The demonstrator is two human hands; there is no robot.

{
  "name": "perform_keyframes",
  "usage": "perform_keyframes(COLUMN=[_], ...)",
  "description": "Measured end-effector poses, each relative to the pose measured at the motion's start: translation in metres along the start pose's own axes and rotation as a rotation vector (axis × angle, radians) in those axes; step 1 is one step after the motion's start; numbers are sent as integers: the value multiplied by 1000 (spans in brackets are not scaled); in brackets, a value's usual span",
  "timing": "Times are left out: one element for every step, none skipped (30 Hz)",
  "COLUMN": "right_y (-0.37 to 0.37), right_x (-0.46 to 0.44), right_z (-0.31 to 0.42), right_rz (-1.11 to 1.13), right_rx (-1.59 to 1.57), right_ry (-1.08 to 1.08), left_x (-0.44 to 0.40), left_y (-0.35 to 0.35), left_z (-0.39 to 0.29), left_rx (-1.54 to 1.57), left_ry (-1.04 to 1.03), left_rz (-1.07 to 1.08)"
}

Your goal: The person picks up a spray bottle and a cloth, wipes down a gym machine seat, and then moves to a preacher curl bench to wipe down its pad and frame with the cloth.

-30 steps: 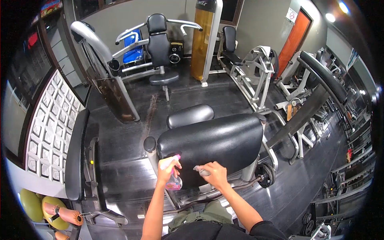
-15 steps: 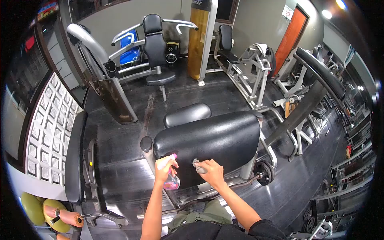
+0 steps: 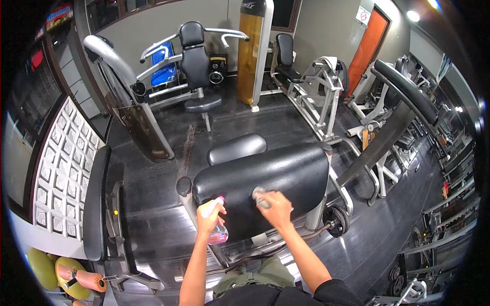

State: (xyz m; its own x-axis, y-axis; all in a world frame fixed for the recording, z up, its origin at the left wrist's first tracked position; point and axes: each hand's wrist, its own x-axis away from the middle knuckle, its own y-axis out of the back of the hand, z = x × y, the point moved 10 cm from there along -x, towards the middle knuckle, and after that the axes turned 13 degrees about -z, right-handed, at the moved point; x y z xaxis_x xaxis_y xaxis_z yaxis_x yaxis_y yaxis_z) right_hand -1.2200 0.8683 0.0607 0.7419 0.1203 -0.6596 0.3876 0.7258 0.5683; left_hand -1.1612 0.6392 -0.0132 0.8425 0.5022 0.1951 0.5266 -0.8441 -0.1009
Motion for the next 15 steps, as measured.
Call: perform_keyframes(right_y=[-9,-15,-15,-16,-11,-8,-1,6,13,21,27,32,29,31,34], right_x=[17,33,44,51,49,44,35,27,15,3,-6,-14,-20,-25,-27], right_z=[7,13,16,17,13,9,1,-7,-12,-18,-27,-36,-40,-47,-50], right_rz=[63,125,158,191,170,169,114,58,14,-38,-105,-171,-174,-210,-247], right_rx=[-1,-1,5,10,15,16,33,51,62,59,83,106,110,118,126], right_ry=[36,70,78,88,102,104,67,26,10,-44,-67,-90,-92,-127,-164], left_x=[0,1,2,3,5,7,7,6,5,4,4,3,2,1,1], left_y=[-2,-8,-15,-23,-28,-34,-40,-43,-49,-56,-62,-67,-72,-77,-81], left_z=[2,3,1,0,-1,-4,-3,-2,0,0,-2,-2,-1,0,0], left_rx=[-2,-7,-13,-14,-2,12,21,20,19,20,33,33,28,22,28], left_ry=[1,-9,-21,-29,-18,-7,7,7,8,7,11,12,19,26,34], left_rz=[2,44,86,109,119,127,144,147,170,195,201,206,217,227,228])
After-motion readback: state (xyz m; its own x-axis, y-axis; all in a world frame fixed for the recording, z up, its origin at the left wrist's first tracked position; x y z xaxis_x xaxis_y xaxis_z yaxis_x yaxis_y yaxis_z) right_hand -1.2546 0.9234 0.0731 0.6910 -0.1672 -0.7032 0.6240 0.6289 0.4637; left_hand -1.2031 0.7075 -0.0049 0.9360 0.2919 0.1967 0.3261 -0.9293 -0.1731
